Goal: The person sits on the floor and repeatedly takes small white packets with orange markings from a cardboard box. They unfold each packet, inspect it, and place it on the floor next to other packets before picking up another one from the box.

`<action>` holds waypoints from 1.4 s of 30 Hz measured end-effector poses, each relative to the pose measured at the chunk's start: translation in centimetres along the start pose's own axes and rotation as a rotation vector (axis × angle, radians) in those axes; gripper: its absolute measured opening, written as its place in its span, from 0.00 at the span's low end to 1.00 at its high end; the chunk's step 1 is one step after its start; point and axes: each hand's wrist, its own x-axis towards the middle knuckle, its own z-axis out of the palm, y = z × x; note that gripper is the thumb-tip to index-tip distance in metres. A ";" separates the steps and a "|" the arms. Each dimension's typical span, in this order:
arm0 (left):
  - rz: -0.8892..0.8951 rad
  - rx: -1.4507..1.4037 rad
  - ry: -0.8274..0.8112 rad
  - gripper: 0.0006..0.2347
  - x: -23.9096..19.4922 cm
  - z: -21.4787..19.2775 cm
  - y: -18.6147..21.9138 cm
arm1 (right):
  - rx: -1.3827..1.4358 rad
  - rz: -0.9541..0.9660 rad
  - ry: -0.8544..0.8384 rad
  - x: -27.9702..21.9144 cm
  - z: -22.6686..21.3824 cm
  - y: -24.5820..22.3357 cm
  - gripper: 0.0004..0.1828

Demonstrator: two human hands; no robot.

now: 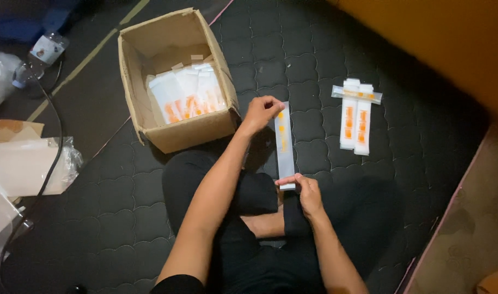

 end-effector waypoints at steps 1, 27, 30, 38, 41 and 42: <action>-0.001 0.000 -0.004 0.06 0.0 -0.1 -0.1 | 0.001 0.002 0.004 0.0 0.0 0.2 0.30; -0.136 -0.229 -0.015 0.07 -5.2 -3.8 5.3 | 0.397 -0.155 0.491 4.6 -7.1 -0.2 0.04; -0.194 -0.234 -0.061 0.07 -7.6 -3.1 3.8 | 0.456 -0.135 0.537 5.4 -8.4 -2.3 0.06; -0.252 -0.276 0.008 0.06 -10.3 0.6 2.7 | 0.617 -0.100 0.302 5.5 -3.6 -5.3 0.21; -0.255 -0.313 0.038 0.06 -9.9 2.0 1.6 | 0.524 -0.104 0.106 5.5 -0.1 -3.1 0.29; -0.254 -0.309 0.049 0.06 -9.8 2.4 1.2 | 0.493 -0.154 0.014 5.5 1.3 -2.5 0.30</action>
